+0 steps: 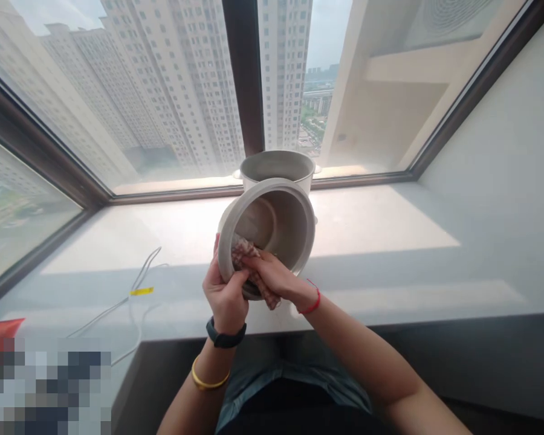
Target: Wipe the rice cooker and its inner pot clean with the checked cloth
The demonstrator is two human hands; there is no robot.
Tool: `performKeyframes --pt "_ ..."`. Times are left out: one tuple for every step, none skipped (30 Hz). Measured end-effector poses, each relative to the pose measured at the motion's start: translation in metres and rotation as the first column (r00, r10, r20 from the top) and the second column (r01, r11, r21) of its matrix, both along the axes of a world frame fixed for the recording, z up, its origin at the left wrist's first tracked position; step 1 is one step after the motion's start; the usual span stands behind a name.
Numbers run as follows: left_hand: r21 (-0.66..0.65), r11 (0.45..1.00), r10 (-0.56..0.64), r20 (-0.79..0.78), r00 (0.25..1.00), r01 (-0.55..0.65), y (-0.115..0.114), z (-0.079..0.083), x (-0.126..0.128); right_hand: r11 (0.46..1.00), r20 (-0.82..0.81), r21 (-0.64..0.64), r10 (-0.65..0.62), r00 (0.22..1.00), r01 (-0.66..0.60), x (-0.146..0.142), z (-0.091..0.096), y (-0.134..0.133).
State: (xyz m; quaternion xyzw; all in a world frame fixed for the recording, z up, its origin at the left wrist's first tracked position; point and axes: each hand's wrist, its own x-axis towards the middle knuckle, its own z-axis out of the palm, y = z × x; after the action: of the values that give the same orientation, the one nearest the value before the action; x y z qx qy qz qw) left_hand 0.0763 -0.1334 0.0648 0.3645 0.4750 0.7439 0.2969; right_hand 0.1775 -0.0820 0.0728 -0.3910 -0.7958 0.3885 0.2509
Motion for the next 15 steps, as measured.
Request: performKeyframes --pt "0.001 1.000 -0.017 0.074 0.997 0.017 0.001 0.002 0.000 0.999 -0.109 -0.046 0.020 0.994 -0.025 -0.001 0.002 -0.002" --pt "0.005 1.000 -0.032 0.145 0.989 0.031 0.002 0.005 0.000 0.996 -0.185 -0.078 0.027 0.982 -0.042 -0.001 0.005 -0.004" --pt "0.006 0.999 -0.047 0.202 0.978 0.046 0.003 0.009 -0.002 0.994 -0.215 -0.098 0.035 0.976 -0.057 0.000 0.007 -0.007" --pt "0.002 0.998 -0.059 0.241 0.969 0.060 0.004 0.014 -0.005 0.993 -0.197 -0.098 0.048 0.979 -0.068 0.003 0.009 -0.010" --pt "-0.006 0.998 -0.066 0.261 0.963 0.070 0.004 0.019 -0.008 0.995 -0.128 -0.067 0.067 0.989 -0.076 0.008 0.011 -0.014" --pt "-0.020 0.997 -0.071 0.265 0.962 0.079 0.005 0.024 -0.012 0.996 -0.007 -0.002 0.091 0.996 -0.091 0.015 0.012 -0.017" --pt "-0.040 0.995 -0.079 0.259 0.963 0.093 0.005 0.028 -0.016 0.990 0.129 0.076 0.107 0.986 -0.117 0.023 0.011 -0.019" --pt "-0.066 0.991 -0.095 0.245 0.965 0.114 0.006 0.032 -0.020 0.976 0.255 0.154 0.113 0.960 -0.155 0.032 0.010 -0.020" --pt "-0.099 0.985 -0.117 0.230 0.966 0.143 0.007 0.035 -0.024 0.956 0.359 0.217 0.110 0.927 -0.197 0.042 0.008 -0.019" --pt "-0.135 0.975 -0.148 0.215 0.965 0.179 0.008 0.038 -0.027 0.936 0.441 0.258 0.105 0.891 -0.238 0.052 0.006 -0.018" --pt "-0.173 0.960 -0.187 0.200 0.962 0.222 0.010 0.040 -0.029 0.919 0.504 0.279 0.107 0.857 -0.279 0.061 0.003 -0.015" --pt "-0.207 0.942 -0.229 0.186 0.956 0.266 0.014 0.042 -0.031 0.902 0.547 0.289 0.119 0.829 -0.320 0.069 0.002 -0.012" --pt "-0.233 0.923 -0.270 0.171 0.947 0.306 0.018 0.044 -0.033 0.885 0.574 0.290 0.144 0.806 -0.364 0.075 0.000 -0.009" --pt "-0.254 0.905 -0.308 0.158 0.938 0.340 0.023 0.047 -0.033 0.866 0.592 0.286 0.177 0.786 -0.410 0.079 0.000 -0.007" --pt "-0.268 0.889 -0.343 0.144 0.928 0.371 0.030 0.051 -0.034 0.849 0.606 0.279 0.207 0.768 -0.449 0.081 0.001 -0.006"
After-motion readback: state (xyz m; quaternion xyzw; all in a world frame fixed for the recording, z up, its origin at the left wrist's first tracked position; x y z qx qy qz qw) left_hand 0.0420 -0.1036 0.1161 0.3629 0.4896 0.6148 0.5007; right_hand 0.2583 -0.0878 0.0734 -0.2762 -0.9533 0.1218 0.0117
